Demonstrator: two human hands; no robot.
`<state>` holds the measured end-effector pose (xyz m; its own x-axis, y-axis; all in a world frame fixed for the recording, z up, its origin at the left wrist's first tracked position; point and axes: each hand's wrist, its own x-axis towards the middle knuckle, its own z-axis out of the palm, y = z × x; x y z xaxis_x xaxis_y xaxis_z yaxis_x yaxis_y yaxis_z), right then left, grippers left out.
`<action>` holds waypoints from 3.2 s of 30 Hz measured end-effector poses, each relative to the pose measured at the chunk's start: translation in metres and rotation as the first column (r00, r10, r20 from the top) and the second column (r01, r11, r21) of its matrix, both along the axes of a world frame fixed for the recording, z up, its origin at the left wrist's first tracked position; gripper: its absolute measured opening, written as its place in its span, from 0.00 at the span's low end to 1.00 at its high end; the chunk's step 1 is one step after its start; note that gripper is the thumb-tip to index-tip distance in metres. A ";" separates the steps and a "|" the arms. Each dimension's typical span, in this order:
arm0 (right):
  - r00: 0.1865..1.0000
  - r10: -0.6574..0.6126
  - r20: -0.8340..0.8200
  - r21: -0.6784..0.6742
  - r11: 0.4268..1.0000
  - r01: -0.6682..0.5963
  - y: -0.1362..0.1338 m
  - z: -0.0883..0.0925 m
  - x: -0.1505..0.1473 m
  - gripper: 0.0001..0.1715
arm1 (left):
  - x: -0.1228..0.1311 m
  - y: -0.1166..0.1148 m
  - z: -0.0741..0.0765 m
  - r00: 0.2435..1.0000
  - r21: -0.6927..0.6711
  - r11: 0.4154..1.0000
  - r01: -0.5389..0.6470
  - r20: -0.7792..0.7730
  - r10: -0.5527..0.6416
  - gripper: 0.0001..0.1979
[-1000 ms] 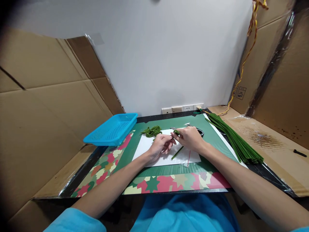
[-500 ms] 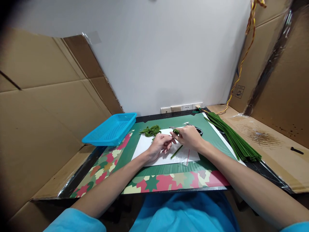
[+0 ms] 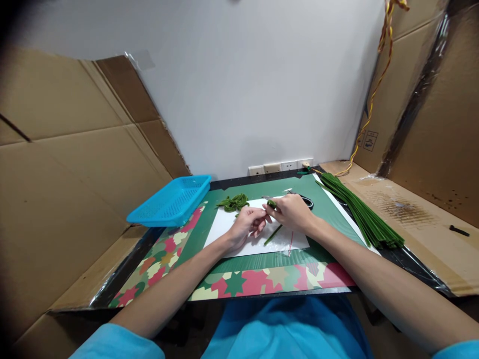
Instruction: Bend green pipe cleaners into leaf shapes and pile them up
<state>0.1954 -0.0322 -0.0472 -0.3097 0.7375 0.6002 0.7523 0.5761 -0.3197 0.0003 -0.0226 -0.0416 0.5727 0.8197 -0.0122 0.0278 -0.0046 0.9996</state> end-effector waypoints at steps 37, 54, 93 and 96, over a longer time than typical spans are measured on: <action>0.992 -0.090 -0.085 0.086 0.992 0.097 0.004 -0.001 0.002 0.26 | 0.001 -0.005 0.003 1.000 0.003 1.000 -0.010 -0.016 0.010 0.18; 0.991 -0.124 0.048 0.004 0.992 0.124 0.002 0.001 0.004 0.24 | 0.000 -0.001 0.001 0.999 0.011 1.000 -0.015 0.037 0.015 0.19; 0.927 0.351 0.129 -0.429 0.863 -0.267 0.001 0.033 0.044 0.18 | -0.074 0.065 0.026 0.564 0.848 0.525 -0.070 -0.401 0.722 0.17; 0.916 0.370 0.158 -0.433 0.859 -0.272 0.003 0.030 0.043 0.15 | -0.074 0.065 0.026 0.563 0.826 0.563 0.001 -0.466 0.683 0.18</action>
<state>0.2384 -0.0294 -0.0173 -0.6618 0.7314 0.1648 0.6265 0.6602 -0.4143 -0.0738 0.0420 -0.0155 0.3130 0.8584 0.4065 0.8420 -0.4488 0.2993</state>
